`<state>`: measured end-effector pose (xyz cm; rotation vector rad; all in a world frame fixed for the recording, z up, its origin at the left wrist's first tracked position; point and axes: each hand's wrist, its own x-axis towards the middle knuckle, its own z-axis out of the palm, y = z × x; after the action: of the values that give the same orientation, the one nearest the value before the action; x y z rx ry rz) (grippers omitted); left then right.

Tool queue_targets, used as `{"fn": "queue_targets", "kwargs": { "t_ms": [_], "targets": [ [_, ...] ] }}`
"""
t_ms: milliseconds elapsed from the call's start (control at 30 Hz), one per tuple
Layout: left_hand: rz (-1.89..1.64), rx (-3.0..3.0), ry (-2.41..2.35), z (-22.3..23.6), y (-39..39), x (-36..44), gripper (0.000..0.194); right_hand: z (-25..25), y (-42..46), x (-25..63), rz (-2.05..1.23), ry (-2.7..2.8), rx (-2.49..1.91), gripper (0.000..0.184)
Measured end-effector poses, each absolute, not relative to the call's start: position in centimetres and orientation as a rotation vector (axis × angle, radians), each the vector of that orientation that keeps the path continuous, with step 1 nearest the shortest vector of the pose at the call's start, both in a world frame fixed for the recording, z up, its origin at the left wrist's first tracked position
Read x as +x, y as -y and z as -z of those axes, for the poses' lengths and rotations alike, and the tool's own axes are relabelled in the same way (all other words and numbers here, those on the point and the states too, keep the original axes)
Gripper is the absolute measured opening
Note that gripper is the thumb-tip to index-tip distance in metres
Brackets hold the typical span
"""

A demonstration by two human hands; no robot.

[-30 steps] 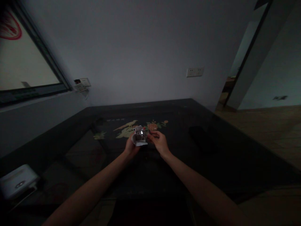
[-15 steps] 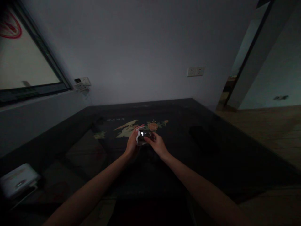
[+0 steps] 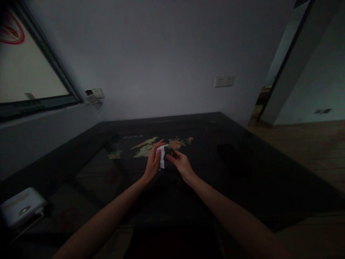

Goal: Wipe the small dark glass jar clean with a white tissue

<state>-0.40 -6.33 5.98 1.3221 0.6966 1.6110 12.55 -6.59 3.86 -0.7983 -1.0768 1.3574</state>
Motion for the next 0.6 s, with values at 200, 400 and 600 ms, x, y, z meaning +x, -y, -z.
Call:
{"fn": "queue_targets", "kwargs": {
  "t_ms": [200, 400, 600],
  "targets": [
    [-1.592, 1.31, -0.752, -5.3, 5.2, -0.8, 0.024, -3.8, 6.7, 12.6, -1.42, 1.017, -0.783, 0.038],
    [-1.395, 0.903, -0.663, -4.1, 3.6, -0.7, 0.039, -3.9, 7.0, 12.6, -1.48, 1.011, -0.734, 0.038],
    [-1.336, 0.821, -0.557, -4.4, 3.8, -0.3, 0.042, -4.0, 7.1, 12.4, -1.506, 0.986, -0.693, 0.042]
  ]
}}
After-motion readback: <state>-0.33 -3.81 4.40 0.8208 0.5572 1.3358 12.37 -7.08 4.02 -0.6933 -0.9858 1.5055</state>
